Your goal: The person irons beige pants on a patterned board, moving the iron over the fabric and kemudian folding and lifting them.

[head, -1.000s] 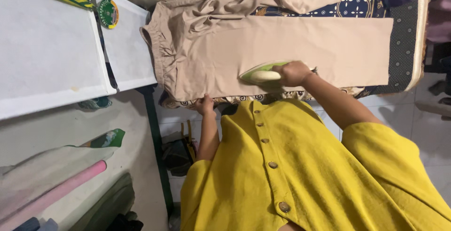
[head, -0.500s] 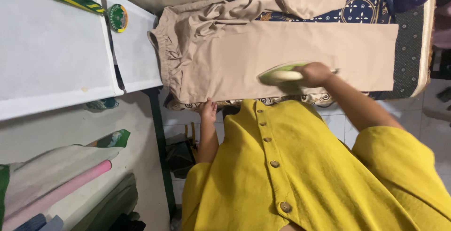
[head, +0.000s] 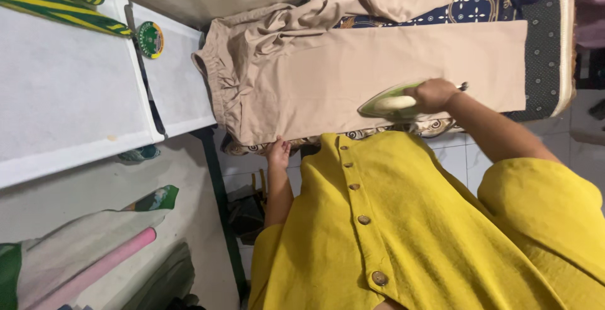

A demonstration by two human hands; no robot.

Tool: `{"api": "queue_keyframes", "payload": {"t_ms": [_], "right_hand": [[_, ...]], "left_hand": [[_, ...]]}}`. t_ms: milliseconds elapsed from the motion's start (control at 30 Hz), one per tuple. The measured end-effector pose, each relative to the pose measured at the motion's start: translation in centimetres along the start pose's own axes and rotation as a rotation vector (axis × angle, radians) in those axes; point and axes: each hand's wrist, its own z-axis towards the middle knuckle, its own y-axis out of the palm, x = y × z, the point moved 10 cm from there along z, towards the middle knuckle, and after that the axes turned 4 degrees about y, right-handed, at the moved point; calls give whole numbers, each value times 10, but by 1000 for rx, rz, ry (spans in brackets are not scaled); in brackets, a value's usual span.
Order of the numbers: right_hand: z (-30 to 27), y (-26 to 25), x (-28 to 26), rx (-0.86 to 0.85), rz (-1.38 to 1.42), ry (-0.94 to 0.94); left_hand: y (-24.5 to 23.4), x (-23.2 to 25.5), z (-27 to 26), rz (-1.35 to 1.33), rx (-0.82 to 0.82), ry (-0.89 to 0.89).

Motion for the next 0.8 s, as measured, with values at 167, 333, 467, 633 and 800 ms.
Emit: {"api": "queue_keyframes", "payload": {"t_ms": [167, 333, 467, 633, 800], "right_hand": [[18, 7, -85, 121, 122, -182], [12, 18, -105, 201, 112, -141], [-2, 32, -9, 231, 170, -20], [-52, 54, 98, 234, 121, 232], [-59, 53, 66, 301, 382, 355]], "left_hand": [[0, 0, 1, 30, 14, -18], [-3, 2, -4, 89, 125, -24], [-1, 3, -3, 28, 100, 19], [-10, 5, -4, 84, 247, 61], [36, 76, -73, 991, 592, 719]]}}
